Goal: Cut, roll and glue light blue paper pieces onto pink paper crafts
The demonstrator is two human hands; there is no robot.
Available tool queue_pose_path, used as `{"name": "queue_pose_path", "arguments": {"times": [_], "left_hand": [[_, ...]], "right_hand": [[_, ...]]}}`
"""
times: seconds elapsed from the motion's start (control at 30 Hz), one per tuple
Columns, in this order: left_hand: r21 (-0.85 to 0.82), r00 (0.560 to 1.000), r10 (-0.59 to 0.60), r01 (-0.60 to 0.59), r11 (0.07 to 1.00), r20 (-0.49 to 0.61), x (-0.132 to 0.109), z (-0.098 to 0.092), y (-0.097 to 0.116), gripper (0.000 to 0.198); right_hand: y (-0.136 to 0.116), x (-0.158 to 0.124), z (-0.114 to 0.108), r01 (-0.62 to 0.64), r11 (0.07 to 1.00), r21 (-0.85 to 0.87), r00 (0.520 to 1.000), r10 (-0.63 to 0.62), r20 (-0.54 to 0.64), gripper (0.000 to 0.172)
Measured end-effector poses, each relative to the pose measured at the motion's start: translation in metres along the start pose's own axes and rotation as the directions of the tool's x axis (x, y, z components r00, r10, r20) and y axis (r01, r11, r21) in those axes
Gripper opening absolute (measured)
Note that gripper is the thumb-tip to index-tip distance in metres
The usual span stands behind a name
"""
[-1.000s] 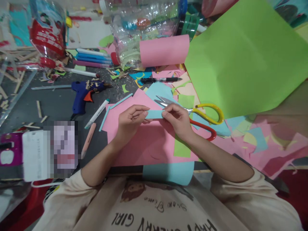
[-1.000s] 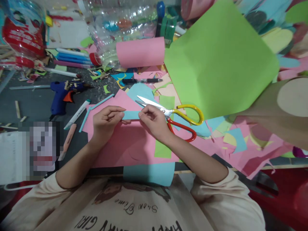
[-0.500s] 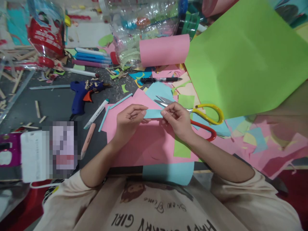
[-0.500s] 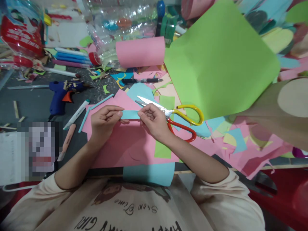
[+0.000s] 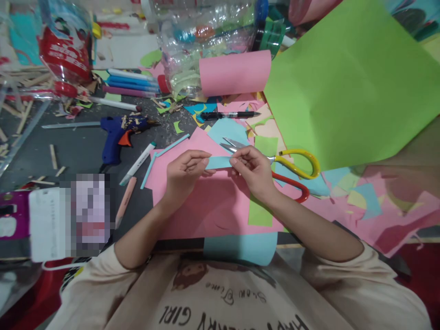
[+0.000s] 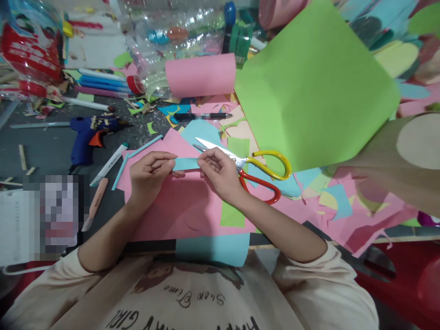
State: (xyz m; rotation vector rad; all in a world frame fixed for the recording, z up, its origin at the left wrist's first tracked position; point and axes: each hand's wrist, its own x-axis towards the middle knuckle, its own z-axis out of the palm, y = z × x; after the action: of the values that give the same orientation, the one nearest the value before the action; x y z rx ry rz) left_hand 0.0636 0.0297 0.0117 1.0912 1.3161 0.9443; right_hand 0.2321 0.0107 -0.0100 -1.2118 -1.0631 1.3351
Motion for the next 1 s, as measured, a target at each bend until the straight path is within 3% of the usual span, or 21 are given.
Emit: {"name": "queue_pose_path", "arguments": {"times": [0.23, 0.5, 0.63, 1.0], "left_hand": [[-0.029, 0.995, -0.061, 0.064, 0.998, 0.075, 0.0009, -0.0024, 0.0023, 0.026], [-0.047, 0.998, -0.027, 0.03, 0.998, 0.061, -0.0004, -0.0016, 0.0014, 0.015], [-0.058, 0.994, 0.001, 0.006, 0.998, 0.111, -0.0013, -0.0028, 0.0009, 0.016], [-0.094, 0.989, -0.004, 0.018, 0.995, 0.15, -0.0017, -0.0045, -0.0023, 0.025]], "right_hand": [[0.0023, 0.0004, -0.0002, 0.086, 0.996, 0.035, 0.996, -0.085, -0.032, 0.035], [0.0013, -0.001, 0.0009, 0.134, 0.991, 0.013, 0.99, -0.134, -0.038, 0.025], [0.0009, -0.0007, 0.0, 0.176, 0.984, -0.006, 0.983, -0.177, -0.043, 0.021], [0.0029, 0.0, -0.0007, 0.123, 0.992, 0.038, 0.991, -0.121, -0.059, 0.023]]}}
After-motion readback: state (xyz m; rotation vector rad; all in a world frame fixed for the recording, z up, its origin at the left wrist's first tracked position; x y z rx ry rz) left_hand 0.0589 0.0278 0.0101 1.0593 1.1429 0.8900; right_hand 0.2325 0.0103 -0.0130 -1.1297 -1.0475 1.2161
